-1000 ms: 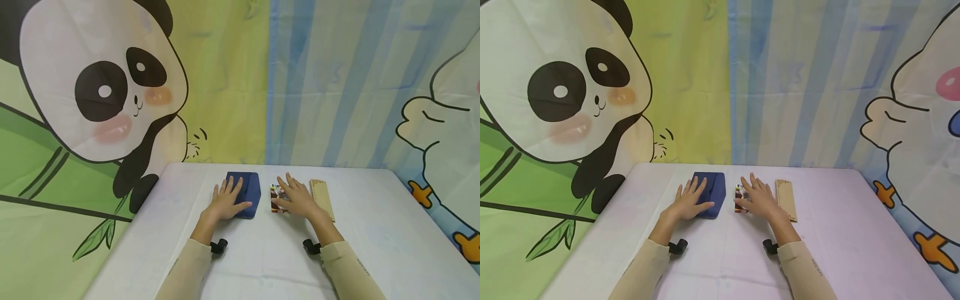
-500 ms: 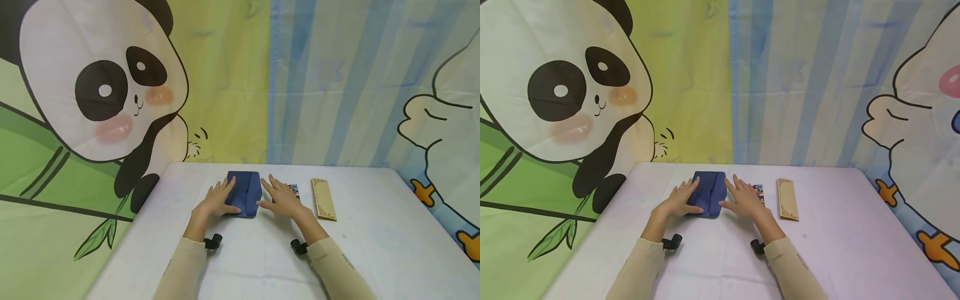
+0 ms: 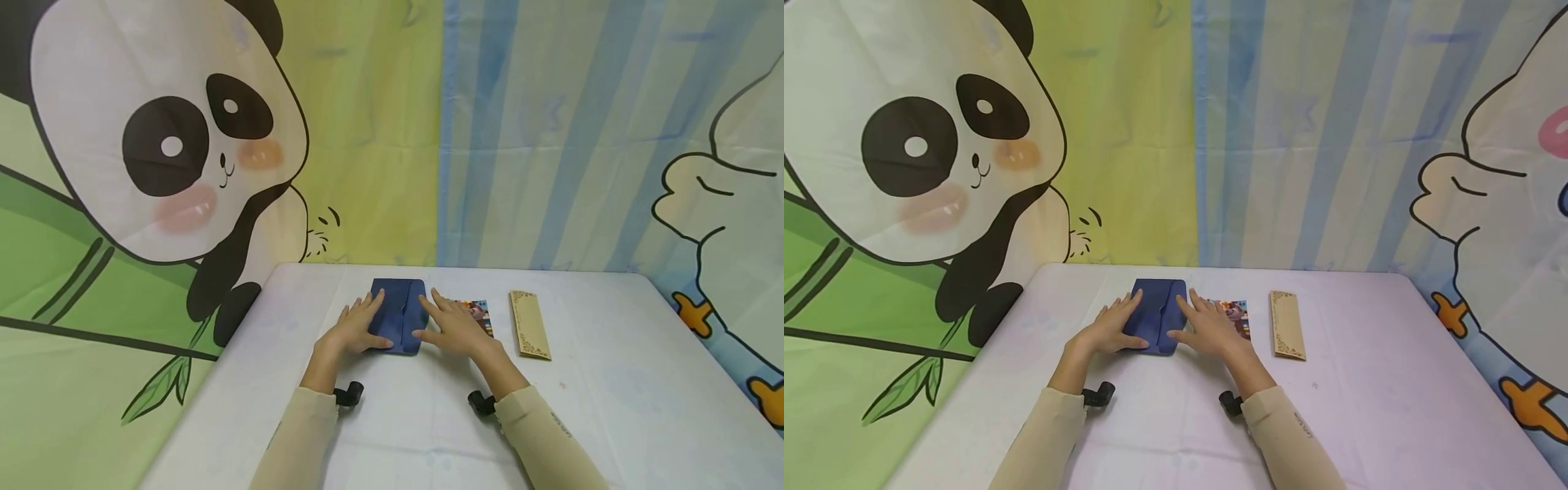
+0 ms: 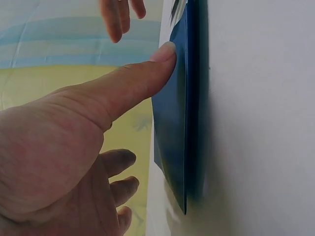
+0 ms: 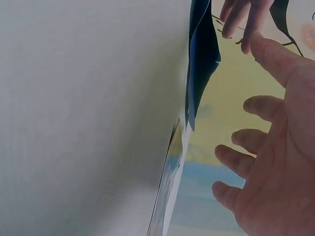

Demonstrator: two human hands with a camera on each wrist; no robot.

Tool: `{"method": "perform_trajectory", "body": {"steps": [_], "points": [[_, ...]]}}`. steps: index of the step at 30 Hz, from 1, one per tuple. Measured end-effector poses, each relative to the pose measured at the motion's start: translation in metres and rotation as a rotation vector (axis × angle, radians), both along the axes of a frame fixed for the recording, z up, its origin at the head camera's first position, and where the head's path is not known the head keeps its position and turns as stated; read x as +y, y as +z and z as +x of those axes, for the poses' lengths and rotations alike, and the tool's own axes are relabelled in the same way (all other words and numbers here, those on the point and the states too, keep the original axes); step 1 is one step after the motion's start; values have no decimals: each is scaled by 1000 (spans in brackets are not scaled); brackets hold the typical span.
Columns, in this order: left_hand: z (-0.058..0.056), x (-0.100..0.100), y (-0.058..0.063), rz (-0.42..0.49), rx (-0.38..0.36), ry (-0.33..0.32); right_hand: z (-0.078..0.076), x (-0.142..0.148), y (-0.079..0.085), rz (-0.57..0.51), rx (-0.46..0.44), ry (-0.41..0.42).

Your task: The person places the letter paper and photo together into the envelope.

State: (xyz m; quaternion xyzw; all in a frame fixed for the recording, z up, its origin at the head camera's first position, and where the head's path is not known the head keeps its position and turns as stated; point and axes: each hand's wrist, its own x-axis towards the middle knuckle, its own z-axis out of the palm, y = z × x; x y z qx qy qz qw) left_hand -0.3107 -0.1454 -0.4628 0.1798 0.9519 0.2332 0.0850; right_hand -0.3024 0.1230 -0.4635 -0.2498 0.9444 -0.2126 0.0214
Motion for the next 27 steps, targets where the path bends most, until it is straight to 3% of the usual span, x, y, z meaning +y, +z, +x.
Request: {"method": "perform_trajectory", "body": {"steps": [17, 27], "points": [[-2, 10, -13, -27, 2, -17, -6, -15, -4, 73, -37, 12], [3, 16, -11, -67, -31, 14, -6, -26, -5, 182, -87, 38]]}}
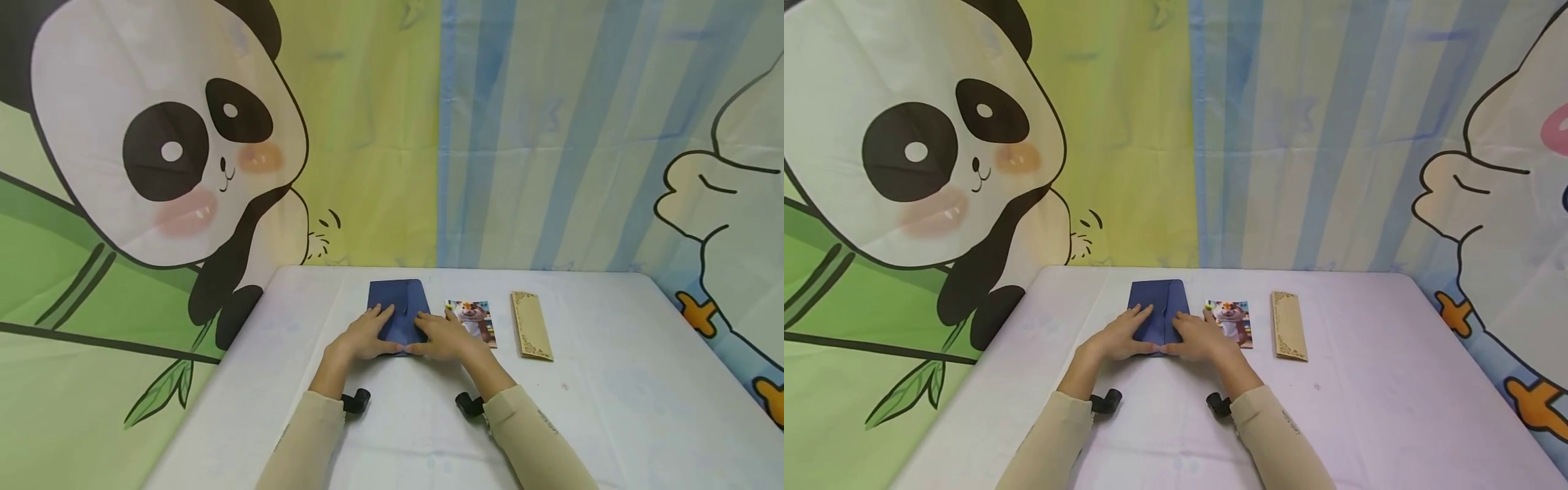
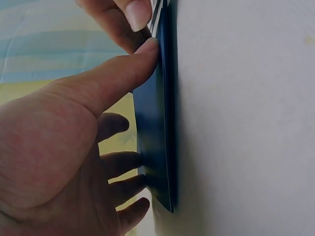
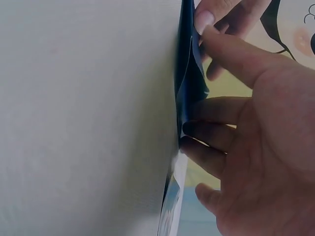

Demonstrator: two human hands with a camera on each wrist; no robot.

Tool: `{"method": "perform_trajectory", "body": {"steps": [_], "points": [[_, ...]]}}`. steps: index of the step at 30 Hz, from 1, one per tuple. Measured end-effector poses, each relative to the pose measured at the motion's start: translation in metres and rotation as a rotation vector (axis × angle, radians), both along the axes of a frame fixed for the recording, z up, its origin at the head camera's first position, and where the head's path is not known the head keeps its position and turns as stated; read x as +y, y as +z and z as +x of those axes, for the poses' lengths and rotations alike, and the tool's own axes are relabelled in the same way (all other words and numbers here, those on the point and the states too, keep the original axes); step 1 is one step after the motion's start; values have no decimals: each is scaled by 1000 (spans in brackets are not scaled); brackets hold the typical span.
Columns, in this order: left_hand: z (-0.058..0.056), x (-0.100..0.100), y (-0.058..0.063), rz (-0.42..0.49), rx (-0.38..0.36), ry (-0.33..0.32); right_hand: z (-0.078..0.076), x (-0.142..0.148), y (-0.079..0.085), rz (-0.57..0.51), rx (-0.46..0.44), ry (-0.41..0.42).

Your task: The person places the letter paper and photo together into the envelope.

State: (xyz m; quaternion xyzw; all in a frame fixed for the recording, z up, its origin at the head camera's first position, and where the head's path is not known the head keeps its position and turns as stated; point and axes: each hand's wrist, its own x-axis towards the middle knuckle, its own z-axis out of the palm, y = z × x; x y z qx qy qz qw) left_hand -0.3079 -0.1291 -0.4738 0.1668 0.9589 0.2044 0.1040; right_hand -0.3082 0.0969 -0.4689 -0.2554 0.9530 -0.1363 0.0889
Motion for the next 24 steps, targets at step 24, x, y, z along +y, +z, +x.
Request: {"method": "perform_trajectory", "body": {"steps": [24], "points": [[0, 22, -10, -17, 81, -49, 2, 7, -2, 1, 4, 31]]}}
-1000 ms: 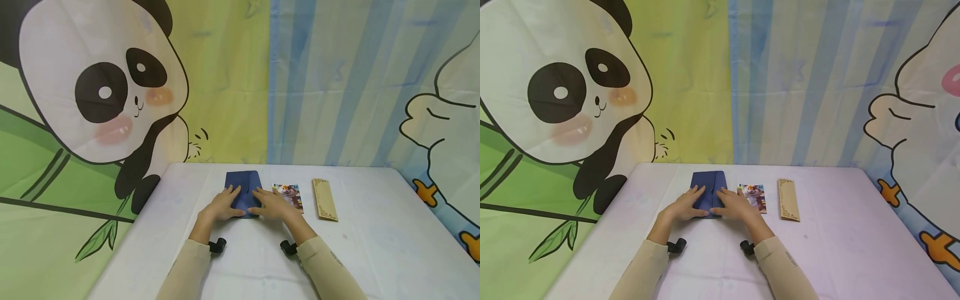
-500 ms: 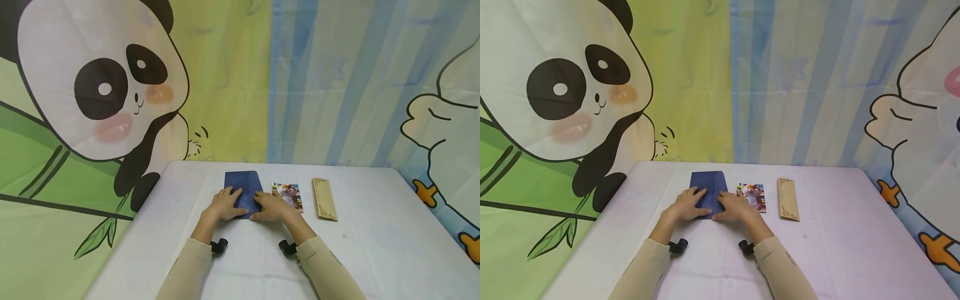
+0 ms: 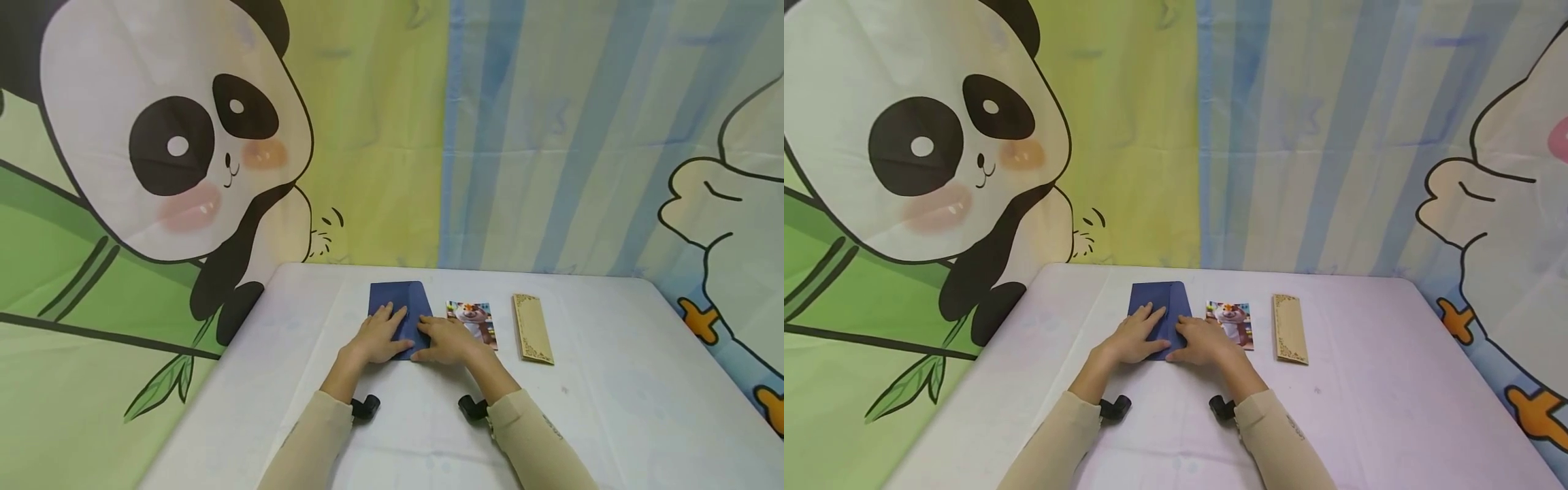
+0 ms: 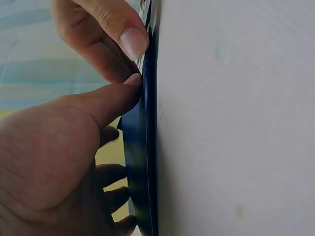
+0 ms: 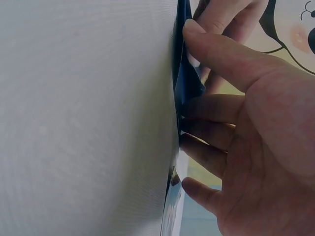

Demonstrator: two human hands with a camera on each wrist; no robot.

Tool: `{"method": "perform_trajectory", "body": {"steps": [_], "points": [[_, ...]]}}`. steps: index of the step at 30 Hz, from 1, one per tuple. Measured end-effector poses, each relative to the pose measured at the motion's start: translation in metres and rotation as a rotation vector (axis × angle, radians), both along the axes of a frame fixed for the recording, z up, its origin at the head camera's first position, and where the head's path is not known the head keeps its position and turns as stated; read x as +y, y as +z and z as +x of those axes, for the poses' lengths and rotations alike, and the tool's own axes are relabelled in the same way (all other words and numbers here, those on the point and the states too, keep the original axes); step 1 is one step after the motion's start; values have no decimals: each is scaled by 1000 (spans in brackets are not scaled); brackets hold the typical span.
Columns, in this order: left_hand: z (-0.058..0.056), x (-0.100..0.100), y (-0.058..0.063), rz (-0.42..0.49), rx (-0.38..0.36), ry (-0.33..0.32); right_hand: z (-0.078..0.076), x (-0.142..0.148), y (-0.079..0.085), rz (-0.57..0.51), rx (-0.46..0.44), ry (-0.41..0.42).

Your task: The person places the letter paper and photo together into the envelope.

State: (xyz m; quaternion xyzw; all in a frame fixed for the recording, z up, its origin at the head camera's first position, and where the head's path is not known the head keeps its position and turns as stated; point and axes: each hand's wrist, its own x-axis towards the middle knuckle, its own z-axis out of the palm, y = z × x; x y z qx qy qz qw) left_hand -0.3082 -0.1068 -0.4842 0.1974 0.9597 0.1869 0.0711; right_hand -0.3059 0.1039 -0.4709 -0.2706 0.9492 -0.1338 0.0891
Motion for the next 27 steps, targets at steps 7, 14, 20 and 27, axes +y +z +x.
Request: {"method": "perform_trajectory", "body": {"steps": [7, 14, 20, 27], "points": [[-5, 5, -1, -28, -20, -27, -1, 0, 0, 0, 17, 9], [-5, 9, -3, -33, 0, 9, -1, 2, 0, -12, -1, 14], [-6, 9, -4, -20, 24, 28, -2, 3, 0, -19, -7, 17], [-7, 12, -6, 11, 28, 44, -1, 3, 0, -38, -10, 6]]}}
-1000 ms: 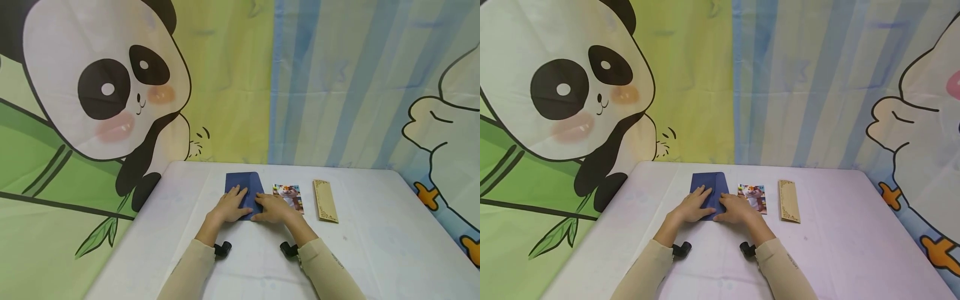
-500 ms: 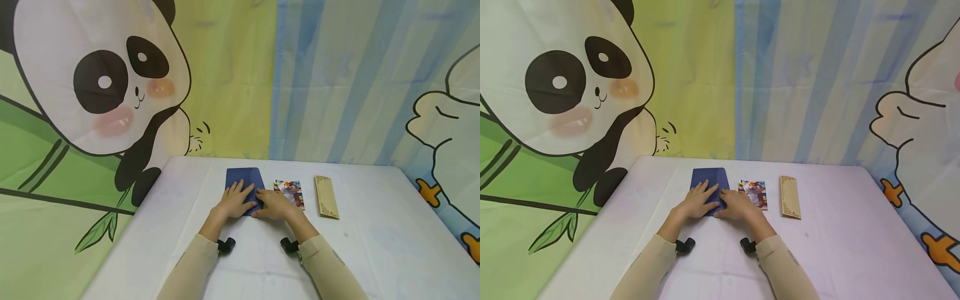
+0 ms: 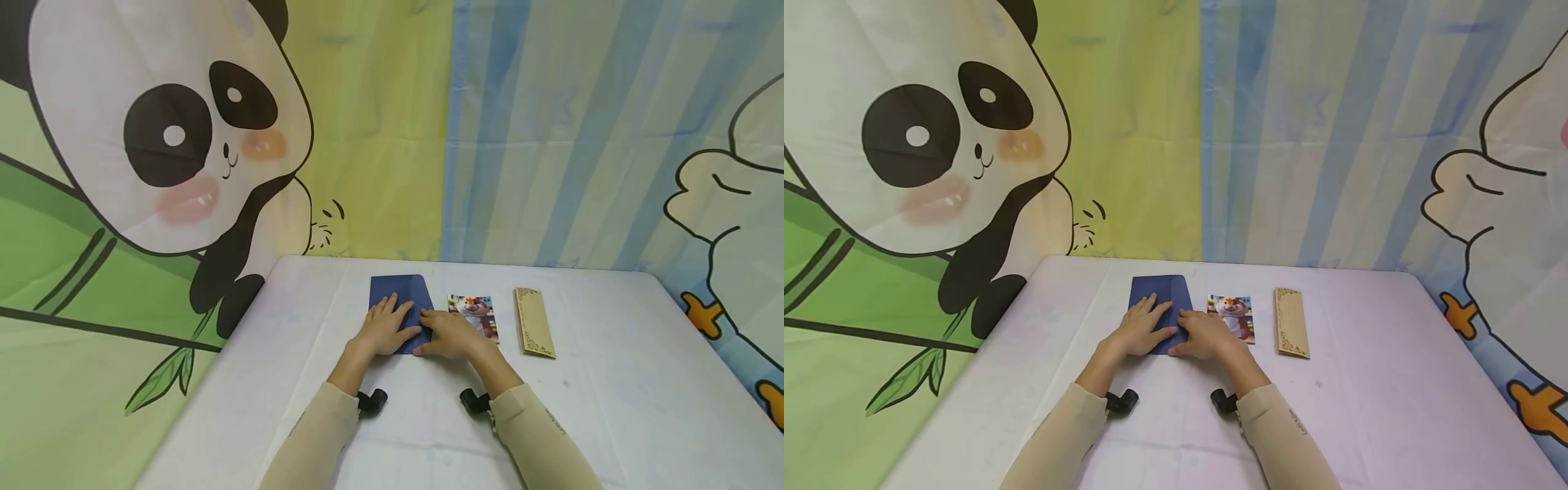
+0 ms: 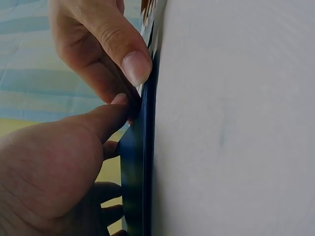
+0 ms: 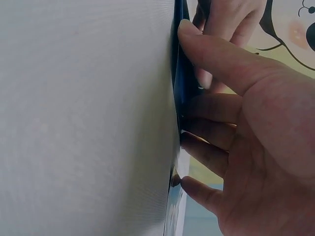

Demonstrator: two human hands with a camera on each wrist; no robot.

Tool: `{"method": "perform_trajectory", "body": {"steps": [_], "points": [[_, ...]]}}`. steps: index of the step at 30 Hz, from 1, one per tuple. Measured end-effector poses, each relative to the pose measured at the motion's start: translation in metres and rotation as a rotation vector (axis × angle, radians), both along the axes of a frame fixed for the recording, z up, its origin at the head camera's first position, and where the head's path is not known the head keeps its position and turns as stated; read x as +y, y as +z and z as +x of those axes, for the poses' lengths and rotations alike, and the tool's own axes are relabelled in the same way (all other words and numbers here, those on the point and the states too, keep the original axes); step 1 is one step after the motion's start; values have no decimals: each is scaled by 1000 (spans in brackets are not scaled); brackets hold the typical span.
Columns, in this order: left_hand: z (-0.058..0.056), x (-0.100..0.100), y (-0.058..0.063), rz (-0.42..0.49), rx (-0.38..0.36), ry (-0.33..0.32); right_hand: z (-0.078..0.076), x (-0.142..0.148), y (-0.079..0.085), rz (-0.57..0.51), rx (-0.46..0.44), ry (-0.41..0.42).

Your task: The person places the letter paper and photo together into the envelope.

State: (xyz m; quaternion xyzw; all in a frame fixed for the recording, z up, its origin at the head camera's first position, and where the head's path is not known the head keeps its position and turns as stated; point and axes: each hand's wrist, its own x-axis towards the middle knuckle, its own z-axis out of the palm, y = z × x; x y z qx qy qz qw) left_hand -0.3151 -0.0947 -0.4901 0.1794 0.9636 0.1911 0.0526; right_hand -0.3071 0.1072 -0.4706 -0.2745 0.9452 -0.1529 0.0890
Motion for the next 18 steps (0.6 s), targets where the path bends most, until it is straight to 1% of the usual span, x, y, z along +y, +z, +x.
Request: {"method": "perform_trajectory", "body": {"steps": [4, 11, 18], "points": [[-1, 3, 0, 2, 19, 13, 1, 0, 0, -4, 4, 0], [1, 5, -1, 20, 27, 62, 1, 1, 0, -14, 3, 10], [-1, 7, 0, 18, 25, 57, 0, 2, -1, -12, 7, -1]]}}
